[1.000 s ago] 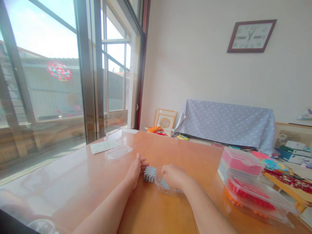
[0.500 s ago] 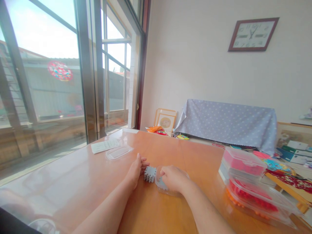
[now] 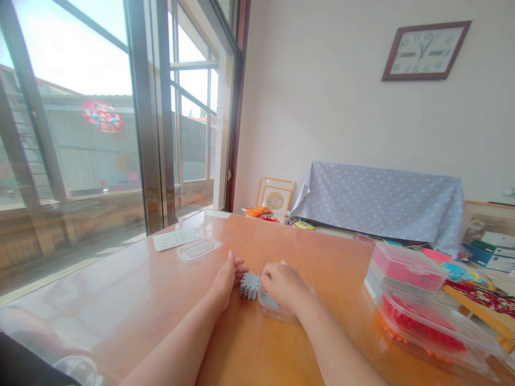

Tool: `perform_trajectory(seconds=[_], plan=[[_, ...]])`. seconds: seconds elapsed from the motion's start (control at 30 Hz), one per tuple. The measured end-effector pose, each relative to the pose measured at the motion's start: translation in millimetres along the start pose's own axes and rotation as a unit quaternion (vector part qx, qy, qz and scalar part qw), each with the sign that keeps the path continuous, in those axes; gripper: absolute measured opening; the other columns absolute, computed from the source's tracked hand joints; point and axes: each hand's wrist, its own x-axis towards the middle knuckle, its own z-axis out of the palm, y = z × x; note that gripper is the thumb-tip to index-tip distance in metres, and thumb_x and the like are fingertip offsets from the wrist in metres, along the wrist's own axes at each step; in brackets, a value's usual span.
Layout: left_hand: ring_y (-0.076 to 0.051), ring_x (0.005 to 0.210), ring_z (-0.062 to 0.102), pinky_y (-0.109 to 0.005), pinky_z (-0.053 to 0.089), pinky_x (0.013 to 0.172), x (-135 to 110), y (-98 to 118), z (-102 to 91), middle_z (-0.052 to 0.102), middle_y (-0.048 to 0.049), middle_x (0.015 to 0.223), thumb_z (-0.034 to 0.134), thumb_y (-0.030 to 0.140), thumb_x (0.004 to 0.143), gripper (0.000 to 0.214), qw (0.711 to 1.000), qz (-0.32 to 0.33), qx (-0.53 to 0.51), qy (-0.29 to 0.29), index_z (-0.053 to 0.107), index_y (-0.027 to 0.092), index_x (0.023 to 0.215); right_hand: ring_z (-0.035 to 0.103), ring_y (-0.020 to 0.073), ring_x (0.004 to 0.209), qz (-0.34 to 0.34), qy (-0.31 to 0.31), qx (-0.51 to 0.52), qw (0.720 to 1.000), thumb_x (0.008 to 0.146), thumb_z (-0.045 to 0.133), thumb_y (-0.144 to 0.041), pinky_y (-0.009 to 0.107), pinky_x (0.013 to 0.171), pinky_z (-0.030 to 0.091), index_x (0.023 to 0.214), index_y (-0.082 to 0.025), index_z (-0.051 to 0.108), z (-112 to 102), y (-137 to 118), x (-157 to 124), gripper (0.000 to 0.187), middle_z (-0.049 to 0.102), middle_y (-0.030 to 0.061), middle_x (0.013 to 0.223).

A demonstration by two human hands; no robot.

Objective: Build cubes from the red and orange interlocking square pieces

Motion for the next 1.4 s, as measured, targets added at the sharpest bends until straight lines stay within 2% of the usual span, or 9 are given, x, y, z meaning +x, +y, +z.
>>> perform_trajectory(seconds=[0.13,0.27,0.4,0.63,0.73,0.97,1.13,1.27,1.4], plan=[[-0.026,0.086,0.067,-0.038,0.050,0.079,0,0,-0.2,0.071,-0.0187,0.104,0.037,0.086,0.080,0.087,1.000,-0.004,0.000,0.001,0.060,0.010,0.115,0.055,0.0254,0.108,-0.047,0.001,0.005,0.999,0.086,0.060,-0.041,0.032,0.089,0.036,0.108,-0.025,0.070,-4,-17,8,0.029,0.071,0.0064,0.108],[-0.025,0.085,0.067,-0.038,0.051,0.077,1,-2,-0.8,0.071,-0.0177,0.102,0.037,0.085,0.081,0.084,1.000,0.003,-0.005,-0.001,0.060,0.011,0.114,0.055,0.0296,0.109,-0.057,-0.059,-0.024,0.996,0.078,0.067,-0.052,0.036,0.087,0.036,0.099,-0.026,0.072,0,-25,18,0.034,0.070,0.0065,0.109],[-0.023,0.082,0.067,-0.036,0.051,0.075,0,-2,0.0,0.071,-0.0157,0.099,0.035,0.085,0.082,0.082,1.000,-0.001,-0.002,0.010,0.060,0.013,0.113,0.058,0.0292,0.106,-0.030,-0.085,-0.027,0.996,0.074,0.070,-0.048,0.035,0.083,0.036,0.096,-0.027,0.072,5,-27,25,0.030,0.071,0.0049,0.103],[-0.024,0.086,0.067,-0.036,0.049,0.079,-2,3,0.1,0.072,-0.0172,0.104,0.034,0.085,0.082,0.085,1.000,-0.014,-0.004,-0.008,0.059,0.012,0.116,0.056,0.0256,0.109,-0.010,0.024,0.028,0.999,0.077,0.070,-0.053,0.032,0.089,0.038,0.119,-0.026,0.066,-9,-6,13,0.050,0.065,0.0067,0.114],[-0.026,0.089,0.067,-0.038,0.049,0.081,-1,2,0.4,0.071,-0.0192,0.108,0.034,0.087,0.079,0.089,1.000,-0.016,0.007,0.006,0.061,0.011,0.116,0.059,0.0232,0.103,0.008,0.008,0.031,0.999,0.076,0.070,-0.051,0.030,0.084,0.040,0.119,-0.026,0.066,-18,14,2,0.050,0.064,0.0065,0.111],[-0.025,0.088,0.066,-0.038,0.048,0.083,0,1,0.7,0.072,-0.0185,0.105,0.034,0.088,0.079,0.090,1.000,-0.012,0.012,0.004,0.060,0.010,0.117,0.062,0.0231,0.091,0.027,-0.104,-0.047,0.993,0.069,0.073,-0.045,0.027,0.069,0.037,0.093,-0.023,0.072,-18,29,-11,0.032,0.069,0.0064,0.101],[-0.025,0.089,0.067,-0.038,0.049,0.083,1,1,0.4,0.072,-0.0189,0.105,0.034,0.086,0.081,0.088,1.000,-0.011,0.010,0.008,0.060,0.010,0.116,0.062,0.0182,0.078,0.028,-0.088,-0.015,0.996,0.073,0.067,-0.037,0.025,0.060,0.031,0.094,-0.022,0.070,-6,27,-11,0.027,0.072,0.0039,0.092],[-0.024,0.087,0.066,-0.037,0.049,0.081,-1,3,0.3,0.072,-0.0186,0.106,0.033,0.085,0.082,0.087,1.000,-0.009,0.014,0.005,0.060,0.010,0.116,0.057,0.0139,0.066,0.053,-0.104,-0.013,0.993,0.076,0.060,-0.026,0.025,0.058,0.027,0.077,-0.021,0.070,-4,29,-14,0.011,0.069,0.0000,0.073],[-0.023,0.085,0.066,-0.036,0.048,0.078,-5,5,1.1,0.072,-0.0182,0.105,0.032,0.085,0.082,0.087,1.000,-0.009,0.018,0.005,0.059,0.010,0.118,0.053,0.0133,0.059,0.032,-0.117,-0.053,0.991,0.077,0.058,-0.023,0.026,0.057,0.027,0.062,-0.020,0.067,-7,23,-15,0.017,0.064,0.0001,0.062]])
